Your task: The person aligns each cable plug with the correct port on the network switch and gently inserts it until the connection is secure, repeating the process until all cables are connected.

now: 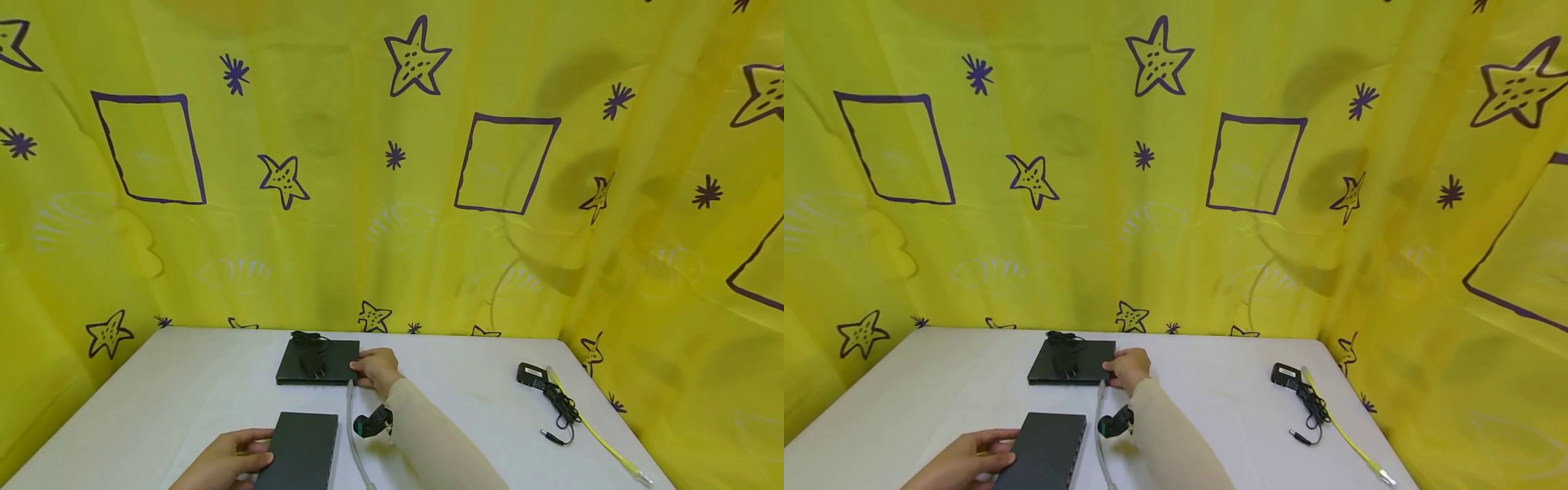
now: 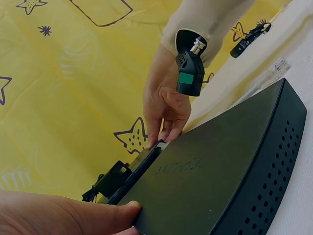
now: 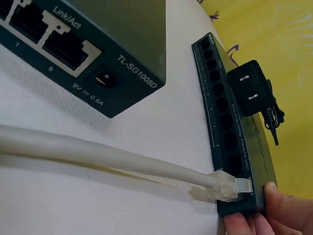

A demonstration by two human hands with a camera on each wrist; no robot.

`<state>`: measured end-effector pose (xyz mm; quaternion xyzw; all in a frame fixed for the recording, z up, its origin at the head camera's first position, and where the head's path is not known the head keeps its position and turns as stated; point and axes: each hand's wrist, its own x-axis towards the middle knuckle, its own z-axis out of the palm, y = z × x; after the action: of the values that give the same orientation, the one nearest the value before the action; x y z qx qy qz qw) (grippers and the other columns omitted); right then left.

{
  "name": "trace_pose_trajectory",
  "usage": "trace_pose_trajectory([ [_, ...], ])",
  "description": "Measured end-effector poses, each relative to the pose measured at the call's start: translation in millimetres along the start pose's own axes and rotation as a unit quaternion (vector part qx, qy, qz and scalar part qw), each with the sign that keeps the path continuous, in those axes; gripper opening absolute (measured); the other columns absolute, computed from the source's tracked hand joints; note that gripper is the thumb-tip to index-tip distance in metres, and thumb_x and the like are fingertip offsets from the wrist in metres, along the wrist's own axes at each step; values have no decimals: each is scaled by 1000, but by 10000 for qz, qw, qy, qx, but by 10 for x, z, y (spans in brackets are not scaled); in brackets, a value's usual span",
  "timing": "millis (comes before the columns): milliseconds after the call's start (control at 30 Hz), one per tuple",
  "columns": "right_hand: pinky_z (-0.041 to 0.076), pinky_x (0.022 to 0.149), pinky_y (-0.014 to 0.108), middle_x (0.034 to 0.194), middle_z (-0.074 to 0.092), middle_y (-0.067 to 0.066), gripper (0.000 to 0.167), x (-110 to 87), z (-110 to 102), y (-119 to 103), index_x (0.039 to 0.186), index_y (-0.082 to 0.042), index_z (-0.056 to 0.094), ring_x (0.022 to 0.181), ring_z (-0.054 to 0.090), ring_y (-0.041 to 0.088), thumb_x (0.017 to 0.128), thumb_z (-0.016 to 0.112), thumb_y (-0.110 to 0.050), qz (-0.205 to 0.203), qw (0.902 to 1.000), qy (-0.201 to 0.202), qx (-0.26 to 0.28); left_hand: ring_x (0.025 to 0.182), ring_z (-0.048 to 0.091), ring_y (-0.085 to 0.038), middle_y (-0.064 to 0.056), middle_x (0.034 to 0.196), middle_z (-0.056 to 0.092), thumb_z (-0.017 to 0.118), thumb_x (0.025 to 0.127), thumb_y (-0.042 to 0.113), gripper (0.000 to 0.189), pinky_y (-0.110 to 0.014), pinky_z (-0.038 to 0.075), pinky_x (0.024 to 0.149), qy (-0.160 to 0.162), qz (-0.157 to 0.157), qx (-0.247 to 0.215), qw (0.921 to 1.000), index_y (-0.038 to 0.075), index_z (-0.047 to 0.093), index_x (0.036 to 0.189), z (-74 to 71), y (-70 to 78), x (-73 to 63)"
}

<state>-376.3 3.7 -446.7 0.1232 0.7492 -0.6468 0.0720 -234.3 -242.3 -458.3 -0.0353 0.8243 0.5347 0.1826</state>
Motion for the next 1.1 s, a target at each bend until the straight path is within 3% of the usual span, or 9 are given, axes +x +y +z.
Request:
trace_pose_trajectory([
  [333, 61, 68, 32, 94, 69, 17, 31, -40, -3, 8, 108, 7, 69, 80, 67, 19, 79, 78, 3, 60, 9999, -67, 115, 87, 60, -15, -3, 101, 67, 71, 91, 24, 62, -35, 59, 75, -83, 73, 21, 9999, -13, 48, 134, -18, -32, 11],
  [567, 62, 70, 34, 95, 71, 16, 39, -171, -95, -49, 118, 11, 63, 78, 66, 16, 82, 77, -1, 21, 9992, -257, 300, 87, 61, -15, -4, 102, 69, 70, 92, 23, 62, -35, 59, 76, -253, 198, -99, 9994, -15, 46, 135, -31, -36, 19],
  [667, 62, 73, 34, 100, 70, 18, 42, -245, -173, -67, 120, 12, 61, 86, 69, 22, 83, 76, -4, -20, 9986, -431, 301, 87, 62, -16, -4, 102, 69, 70, 92, 24, 63, -35, 59, 76, -253, 230, -103, 9994, -15, 46, 135, -27, -37, 16],
  [800, 61, 75, 35, 108, 69, 20, 43, -412, -289, -69, 120, 12, 61, 97, 69, 32, 85, 76, -8, -116, 9969, -742, 222, 87, 61, -16, -5, 102, 68, 71, 91, 25, 64, -36, 60, 75, -192, 226, -38, 9996, -14, 47, 135, -16, -43, 16],
  [1100, 62, 72, 38, 100, 73, 13, 38, -941, -373, 88, 119, 13, 61, 87, 71, 25, 88, 72, -6, -434, 9858, -1595, 298, 87, 60, -15, -3, 99, 66, 73, 90, 24, 61, -37, 60, 74, 25, 80, 62, 9999, -12, 50, 134, -1, -35, 20],
])
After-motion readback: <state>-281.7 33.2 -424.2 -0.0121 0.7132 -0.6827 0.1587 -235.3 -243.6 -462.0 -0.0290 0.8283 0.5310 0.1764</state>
